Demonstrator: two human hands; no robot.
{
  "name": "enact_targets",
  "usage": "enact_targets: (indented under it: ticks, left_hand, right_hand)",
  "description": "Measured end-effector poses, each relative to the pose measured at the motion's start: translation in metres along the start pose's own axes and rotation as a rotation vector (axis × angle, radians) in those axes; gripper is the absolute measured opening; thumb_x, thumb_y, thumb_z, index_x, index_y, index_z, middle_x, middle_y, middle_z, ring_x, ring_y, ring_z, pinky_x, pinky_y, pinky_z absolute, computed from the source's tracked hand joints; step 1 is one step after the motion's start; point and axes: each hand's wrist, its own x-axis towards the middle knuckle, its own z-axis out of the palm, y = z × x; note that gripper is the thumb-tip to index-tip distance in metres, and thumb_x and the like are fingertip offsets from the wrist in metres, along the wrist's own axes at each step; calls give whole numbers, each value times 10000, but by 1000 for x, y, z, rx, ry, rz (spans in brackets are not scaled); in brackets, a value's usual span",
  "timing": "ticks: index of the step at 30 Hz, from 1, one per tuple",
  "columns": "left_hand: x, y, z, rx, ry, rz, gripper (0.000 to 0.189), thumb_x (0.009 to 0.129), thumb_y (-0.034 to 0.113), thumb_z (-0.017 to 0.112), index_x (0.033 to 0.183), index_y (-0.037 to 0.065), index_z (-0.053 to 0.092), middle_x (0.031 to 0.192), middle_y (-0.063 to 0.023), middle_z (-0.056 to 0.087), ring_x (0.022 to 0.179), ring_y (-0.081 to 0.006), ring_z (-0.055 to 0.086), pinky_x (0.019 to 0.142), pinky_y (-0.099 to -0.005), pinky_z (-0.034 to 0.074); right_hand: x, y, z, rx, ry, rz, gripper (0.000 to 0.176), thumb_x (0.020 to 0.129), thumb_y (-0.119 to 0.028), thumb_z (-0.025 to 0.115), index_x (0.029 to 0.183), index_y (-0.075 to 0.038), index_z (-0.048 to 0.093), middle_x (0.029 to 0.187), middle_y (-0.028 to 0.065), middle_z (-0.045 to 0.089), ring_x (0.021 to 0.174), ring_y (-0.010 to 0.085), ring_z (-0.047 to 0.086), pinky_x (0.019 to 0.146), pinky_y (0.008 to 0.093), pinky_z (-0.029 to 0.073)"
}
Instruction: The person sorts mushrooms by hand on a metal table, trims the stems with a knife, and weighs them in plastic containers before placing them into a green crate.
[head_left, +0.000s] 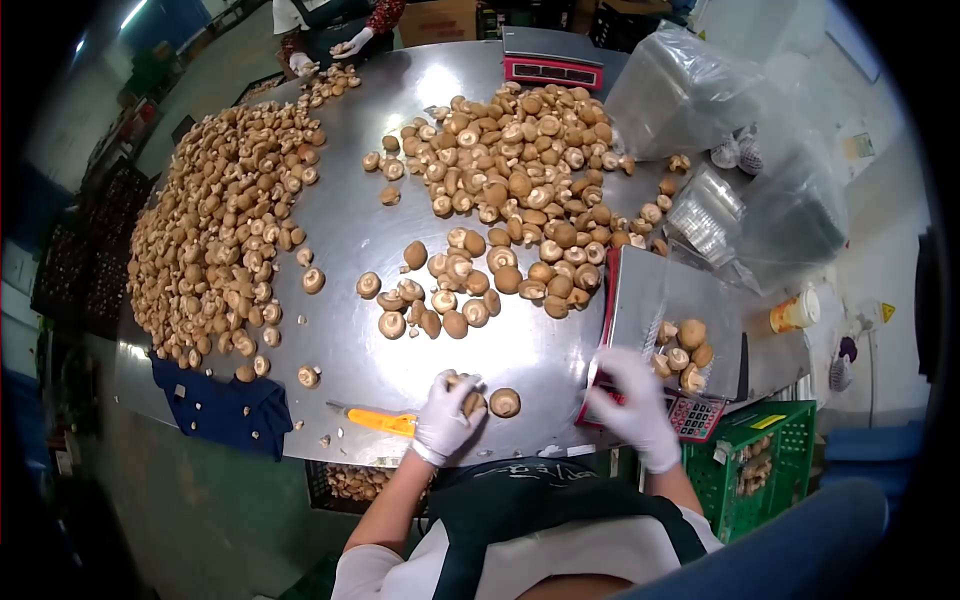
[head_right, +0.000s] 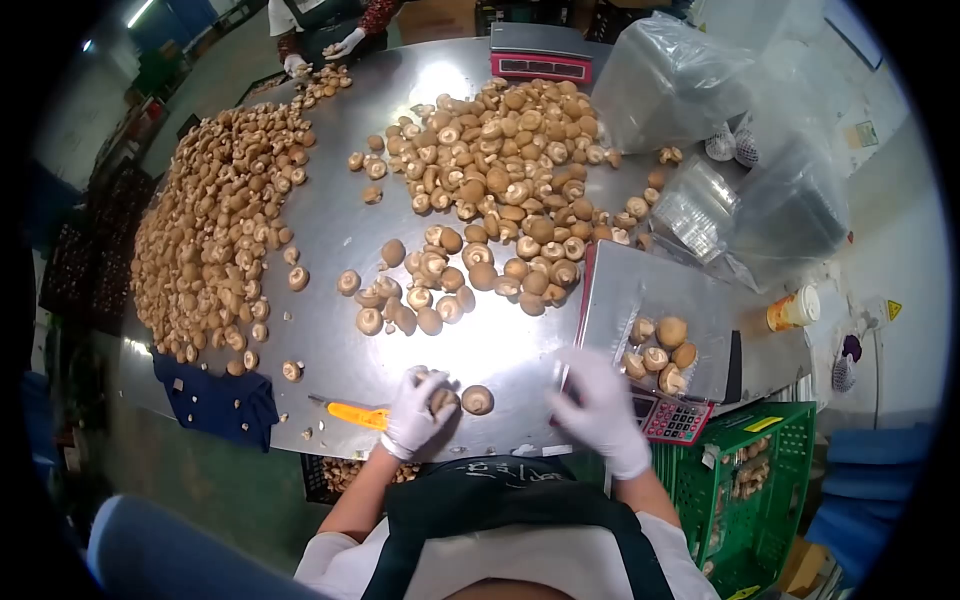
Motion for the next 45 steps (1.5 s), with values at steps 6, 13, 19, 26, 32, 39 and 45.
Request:
enact_targets:
  ticks: [6,13,19,26,32,39,45]
  left_hand:
    - [-11,2,31,272,-46,-83,433,698,145,614,1127,204,601,1291,-210,417,1064,-384,463,856,-422,463]
    - [-7,5,25,291,-90,-158,457,676,142,615,1126,220,596,1272,-190,432,1000,-375,471,789,-426,491]
    - [-9,-1,27,301,-65,-132,466,664,135,618,1119,229,597,1268,-175,440,999,-365,473,784,-413,497]
    - [-15,-9,30,259,-27,-91,479,646,135,641,1112,236,603,1255,-187,449,1022,-369,468,813,-412,485]
    - [-16,-19,27,103,92,-60,489,622,89,678,1093,200,602,1201,-196,468,1034,-386,480,867,-419,454]
    - [5,-7,29,-601,199,-179,297,781,35,645,1063,32,554,1039,-128,504,977,-267,520,912,-341,407]
    - [76,112,24,-620,33,257,397,774,56,662,1148,41,531,1115,-151,471,1067,-284,481,956,-340,368]
  right_hand:
    - [-13,24,132,-4,-446,-270,391,716,-61,603,1102,-47,541,1076,149,542,975,330,528,852,392,437]
    - [38,27,139,59,-463,107,433,754,-134,542,1174,-50,482,1175,190,492,988,363,540,891,389,441]
    - [95,11,192,-368,-427,27,519,739,-176,562,1233,-85,432,1273,219,404,853,367,609,763,436,507]
    - [104,30,211,-456,-430,45,550,716,-313,689,1184,-113,479,1190,163,419,970,334,559,750,375,519]
    - [81,28,155,1346,-431,905,301,912,-292,508,1098,-57,480,907,58,553,803,166,581,653,293,516]
    - [-1,13,10,1132,-308,584,425,822,-190,568,1187,11,487,1047,85,542,867,148,577,740,278,486]
    - [-40,38,-102,38,230,198,483,639,-106,720,1082,5,563,1079,127,555,1047,249,543,910,329,414]
